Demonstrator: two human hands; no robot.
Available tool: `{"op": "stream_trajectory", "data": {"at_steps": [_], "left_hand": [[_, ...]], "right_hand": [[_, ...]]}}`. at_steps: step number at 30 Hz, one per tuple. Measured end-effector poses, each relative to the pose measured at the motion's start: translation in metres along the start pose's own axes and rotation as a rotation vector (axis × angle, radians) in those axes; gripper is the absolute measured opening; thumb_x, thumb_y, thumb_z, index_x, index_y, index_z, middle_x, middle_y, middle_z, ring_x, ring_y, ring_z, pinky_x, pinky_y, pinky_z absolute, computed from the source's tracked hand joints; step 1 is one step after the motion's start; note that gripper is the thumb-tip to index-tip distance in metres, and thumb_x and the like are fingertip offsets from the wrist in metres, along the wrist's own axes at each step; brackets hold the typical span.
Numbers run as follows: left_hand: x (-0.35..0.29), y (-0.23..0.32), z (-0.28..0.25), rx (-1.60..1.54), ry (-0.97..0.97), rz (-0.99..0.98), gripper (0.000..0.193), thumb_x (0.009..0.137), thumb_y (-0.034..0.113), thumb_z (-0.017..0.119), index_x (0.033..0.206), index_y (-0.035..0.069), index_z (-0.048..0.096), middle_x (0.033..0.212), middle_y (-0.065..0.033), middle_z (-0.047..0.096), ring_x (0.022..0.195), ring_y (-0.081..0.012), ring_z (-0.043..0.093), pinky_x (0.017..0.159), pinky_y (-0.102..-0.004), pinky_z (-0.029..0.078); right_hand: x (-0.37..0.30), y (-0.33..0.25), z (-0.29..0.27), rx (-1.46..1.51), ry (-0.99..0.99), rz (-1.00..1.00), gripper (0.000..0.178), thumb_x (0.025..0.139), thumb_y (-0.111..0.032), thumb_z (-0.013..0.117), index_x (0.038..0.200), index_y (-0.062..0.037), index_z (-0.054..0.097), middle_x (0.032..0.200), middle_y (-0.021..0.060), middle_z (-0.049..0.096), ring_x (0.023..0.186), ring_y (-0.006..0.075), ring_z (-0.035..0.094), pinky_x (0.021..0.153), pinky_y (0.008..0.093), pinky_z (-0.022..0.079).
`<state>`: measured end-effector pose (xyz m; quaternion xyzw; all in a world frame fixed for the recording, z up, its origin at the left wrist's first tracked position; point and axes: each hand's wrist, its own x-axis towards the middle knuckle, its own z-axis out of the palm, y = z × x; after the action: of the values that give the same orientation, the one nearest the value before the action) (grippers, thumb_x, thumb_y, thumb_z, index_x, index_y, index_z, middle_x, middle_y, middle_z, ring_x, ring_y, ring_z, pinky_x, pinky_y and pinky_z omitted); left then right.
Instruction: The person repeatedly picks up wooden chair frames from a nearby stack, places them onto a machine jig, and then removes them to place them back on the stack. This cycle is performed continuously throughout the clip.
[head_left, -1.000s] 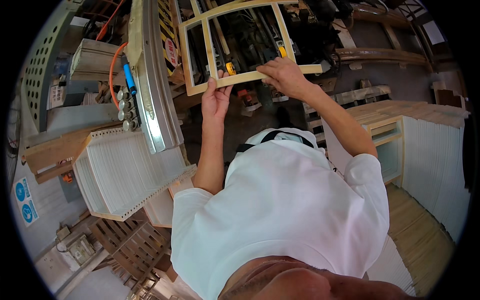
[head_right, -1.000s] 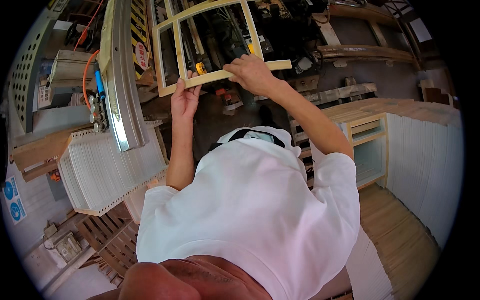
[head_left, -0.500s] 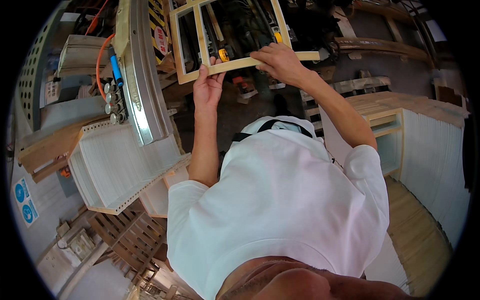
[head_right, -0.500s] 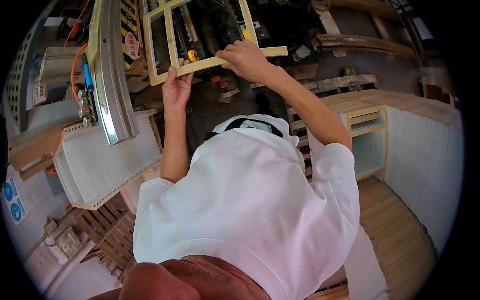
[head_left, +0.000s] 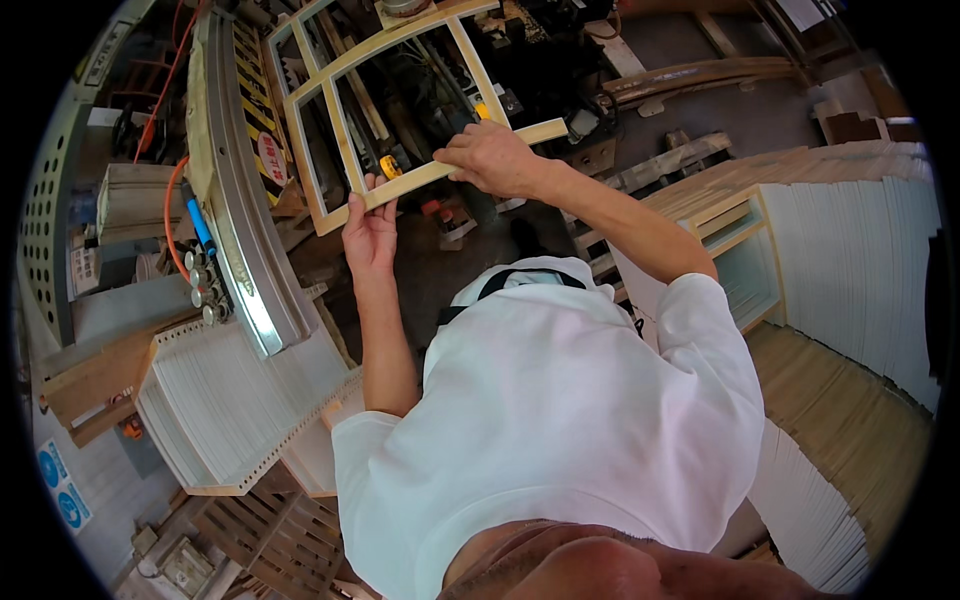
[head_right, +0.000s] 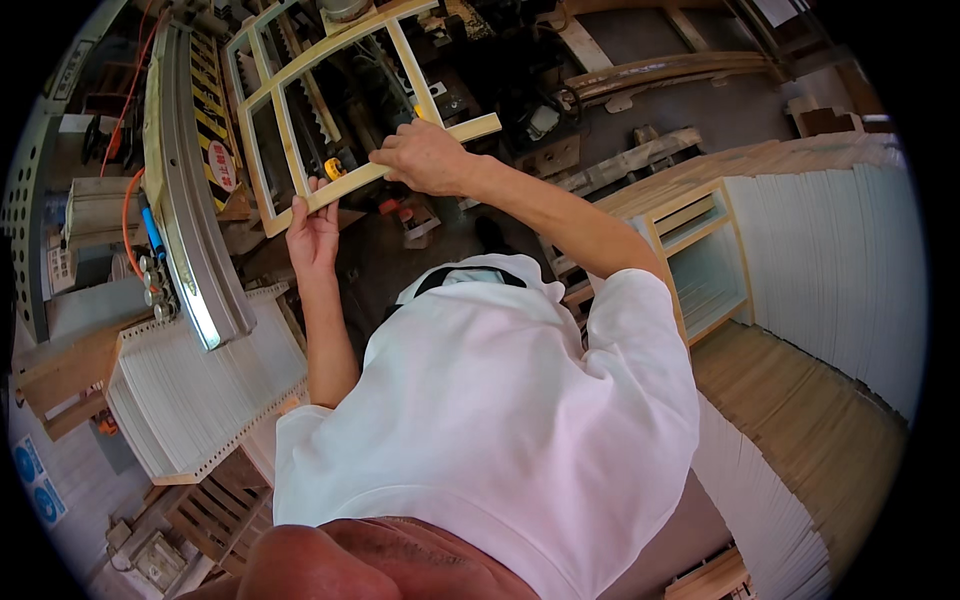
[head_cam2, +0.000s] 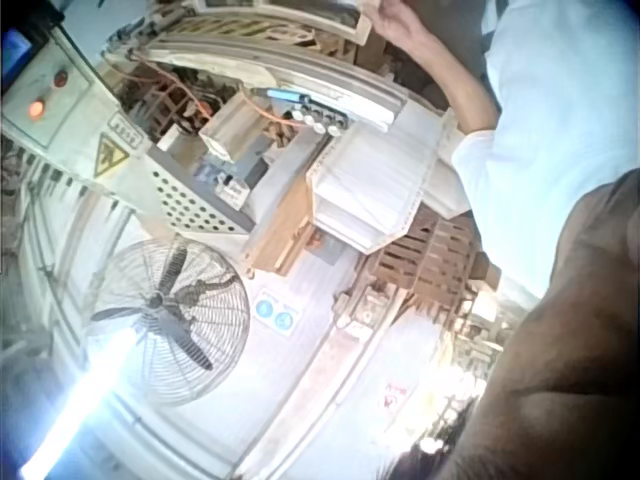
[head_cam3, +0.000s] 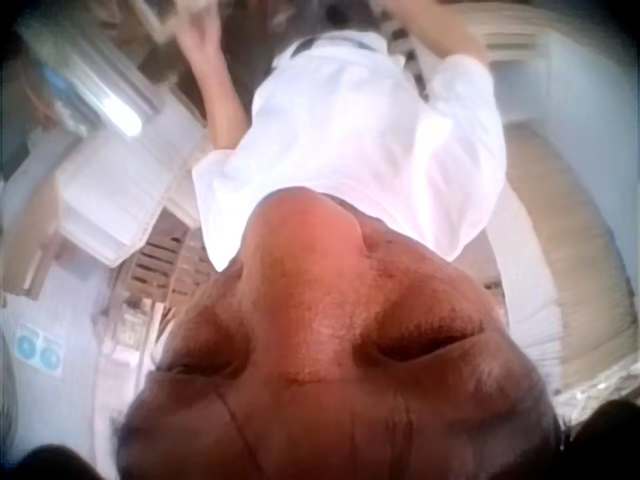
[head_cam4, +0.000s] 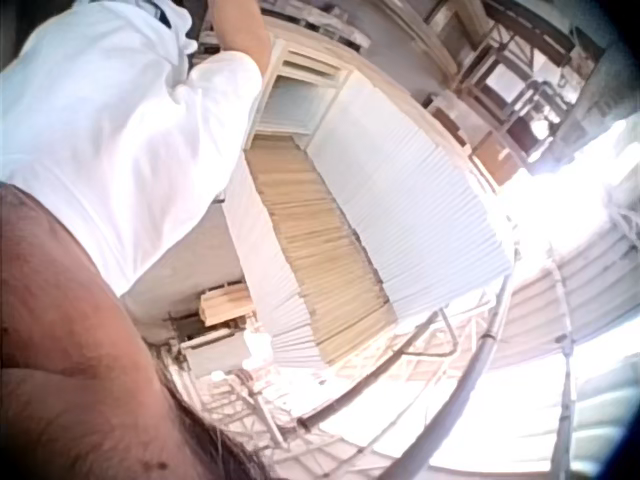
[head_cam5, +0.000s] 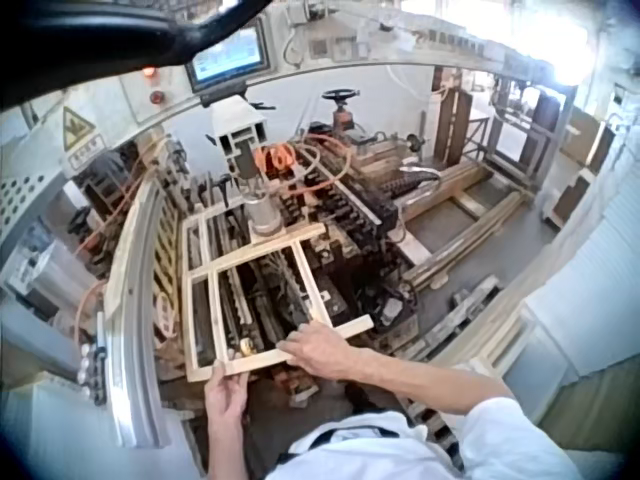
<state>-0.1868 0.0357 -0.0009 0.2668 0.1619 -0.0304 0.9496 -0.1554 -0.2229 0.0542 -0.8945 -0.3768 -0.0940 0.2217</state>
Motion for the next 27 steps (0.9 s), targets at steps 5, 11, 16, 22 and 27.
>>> {"op": "stream_trajectory", "data": {"at_steps": [5, 11, 16, 22, 27], "left_hand": [[0.005, -0.003, 0.004, 0.047, 0.016, 0.031, 0.037, 0.094, 0.022, 0.054, 0.123, -0.001, 0.050, 0.125, -0.0133, 0.055, 0.120, -0.0274, 0.051, 0.105, -0.0457, 0.040], [0.005, -0.002, -0.003, -0.035, -0.027, 0.005, 0.036, 0.092, 0.017, 0.058, 0.121, -0.001, 0.049, 0.125, -0.0151, 0.055, 0.121, -0.0292, 0.050, 0.106, -0.0478, 0.039], [-0.002, -0.004, 0.006, -0.048, -0.008, 0.000, 0.037, 0.091, 0.015, 0.059, 0.121, -0.002, 0.049, 0.125, -0.0143, 0.055, 0.120, -0.0285, 0.051, 0.105, -0.0478, 0.039], [-0.006, -0.007, 0.008, -0.041, 0.016, 0.010, 0.039, 0.091, 0.015, 0.059, 0.124, -0.002, 0.048, 0.126, -0.0136, 0.054, 0.122, -0.0278, 0.049, 0.107, -0.0461, 0.038], [-0.004, -0.006, 0.007, 0.002, 0.013, 0.004, 0.032, 0.093, 0.016, 0.055, 0.121, 0.001, 0.050, 0.122, -0.0120, 0.058, 0.118, -0.0265, 0.053, 0.104, -0.0454, 0.042]], "right_hand": [[0.007, 0.012, 0.001, 0.034, 0.008, -0.014, 0.036, 0.077, -0.022, 0.068, 0.110, -0.0096, 0.063, 0.091, 0.0048, 0.062, 0.086, 0.0256, 0.056, 0.080, 0.0371, 0.043], [0.010, 0.009, -0.003, 0.050, 0.000, -0.022, 0.035, 0.077, -0.021, 0.068, 0.109, -0.0100, 0.063, 0.089, 0.0047, 0.062, 0.088, 0.0268, 0.056, 0.078, 0.0386, 0.042], [0.010, 0.008, -0.005, 0.055, -0.001, -0.008, 0.035, 0.075, -0.020, 0.069, 0.108, -0.0112, 0.064, 0.088, 0.0042, 0.063, 0.085, 0.0253, 0.057, 0.078, 0.0380, 0.042], [0.010, 0.018, -0.005, 0.108, -0.003, -0.014, 0.034, 0.077, -0.019, 0.068, 0.110, -0.0097, 0.064, 0.094, 0.0043, 0.063, 0.089, 0.0260, 0.056, 0.081, 0.0389, 0.042], [0.011, 0.017, -0.004, 0.065, 0.001, -0.008, 0.034, 0.077, -0.021, 0.069, 0.109, -0.0115, 0.064, 0.093, 0.0031, 0.064, 0.089, 0.0245, 0.057, 0.081, 0.0371, 0.042]]}}
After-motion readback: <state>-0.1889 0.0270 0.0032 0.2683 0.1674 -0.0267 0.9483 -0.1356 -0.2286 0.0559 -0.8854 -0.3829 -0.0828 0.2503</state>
